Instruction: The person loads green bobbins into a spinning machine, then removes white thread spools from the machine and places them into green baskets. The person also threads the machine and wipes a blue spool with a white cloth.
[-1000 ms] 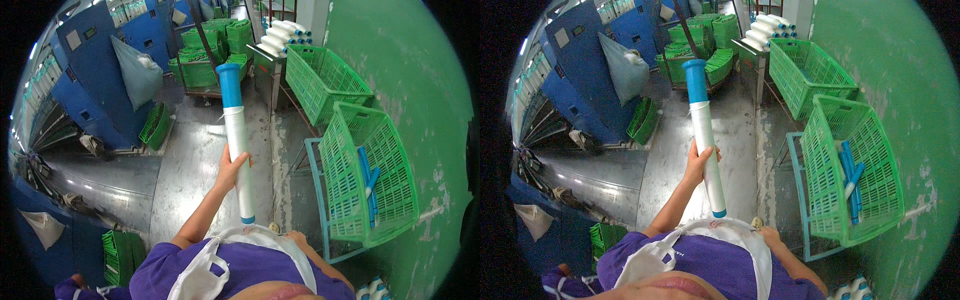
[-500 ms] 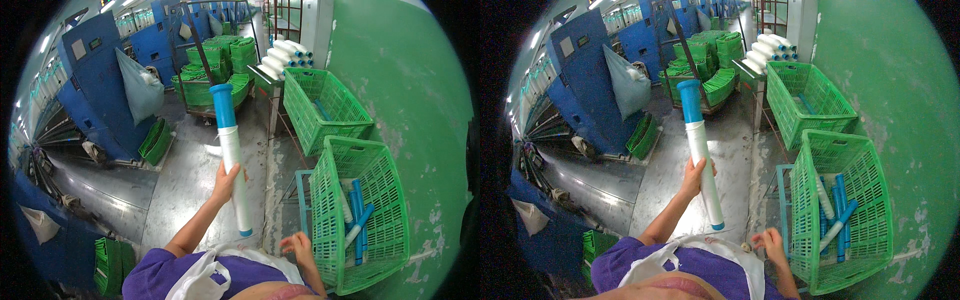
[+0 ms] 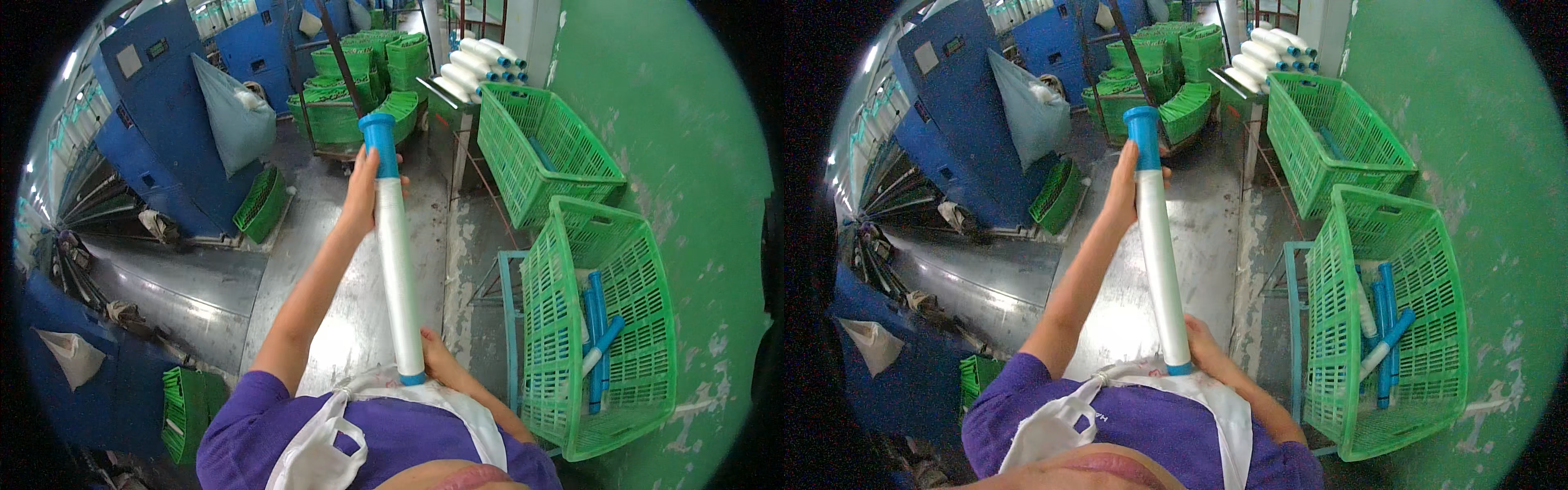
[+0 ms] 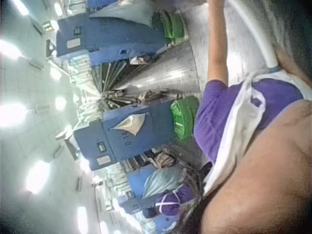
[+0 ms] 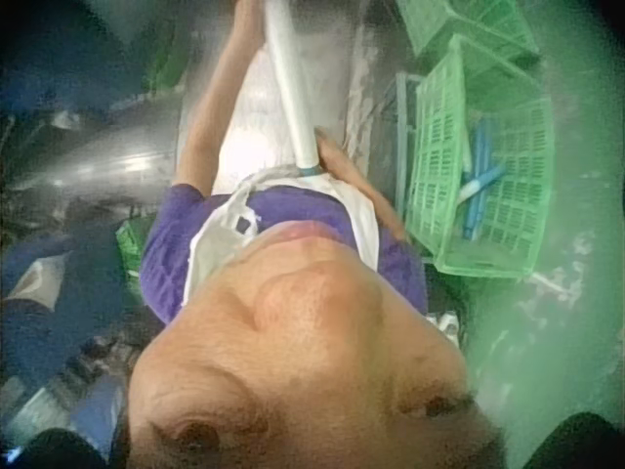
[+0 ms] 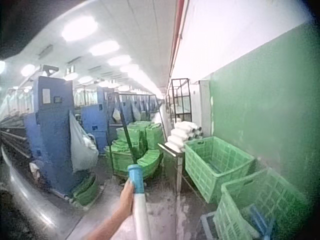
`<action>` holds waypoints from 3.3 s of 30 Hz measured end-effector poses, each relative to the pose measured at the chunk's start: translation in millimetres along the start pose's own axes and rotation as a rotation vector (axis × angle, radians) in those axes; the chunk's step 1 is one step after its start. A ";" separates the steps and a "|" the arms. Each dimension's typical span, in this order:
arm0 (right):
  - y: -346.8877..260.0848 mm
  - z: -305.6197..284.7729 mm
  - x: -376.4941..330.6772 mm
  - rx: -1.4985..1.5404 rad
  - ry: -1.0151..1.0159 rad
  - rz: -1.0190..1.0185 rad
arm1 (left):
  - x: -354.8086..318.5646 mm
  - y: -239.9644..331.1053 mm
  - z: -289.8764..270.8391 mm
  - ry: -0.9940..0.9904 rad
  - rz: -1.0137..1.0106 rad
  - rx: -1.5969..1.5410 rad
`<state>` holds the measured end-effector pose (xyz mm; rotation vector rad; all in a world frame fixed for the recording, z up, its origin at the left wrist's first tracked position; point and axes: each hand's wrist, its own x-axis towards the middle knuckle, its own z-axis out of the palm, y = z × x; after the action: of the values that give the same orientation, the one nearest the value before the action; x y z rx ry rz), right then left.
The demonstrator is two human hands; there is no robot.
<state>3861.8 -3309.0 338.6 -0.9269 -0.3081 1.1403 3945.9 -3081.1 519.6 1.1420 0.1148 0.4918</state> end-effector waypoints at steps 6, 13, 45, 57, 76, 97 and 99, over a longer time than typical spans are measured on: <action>-19.8 -2.4 1.9 -0.554 0.473 -0.162 | 3.6 -32.9 -10.4 0.050 -0.253 -0.011; -97.9 -2.4 10.4 -0.742 0.493 -0.859 | -6.4 -41.5 22.3 0.022 -0.204 -0.004; 16.8 46.5 -21.0 -0.513 0.244 -0.241 | -214.3 -117.1 -61.4 0.280 -0.462 -0.157; 13.1 59.7 20.8 -0.799 0.232 -0.378 | -238.7 -118.6 -75.4 0.256 -0.417 -0.293; 37.6 54.6 -20.7 -0.600 0.023 -0.230 | -261.6 -112.8 -86.6 0.361 -0.487 -0.102; -141.7 109.9 7.9 -2.216 -0.439 -1.142 | -222.5 -82.1 -81.6 -0.143 -0.152 0.145; -163.0 121.7 7.1 -2.441 -0.641 -1.162 | -220.7 -85.5 -71.4 -0.324 -0.173 0.115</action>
<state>3891.1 -3263.2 534.7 -1.7298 -2.6368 -0.7550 3753.1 -3143.5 378.1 1.2972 -0.0407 0.1442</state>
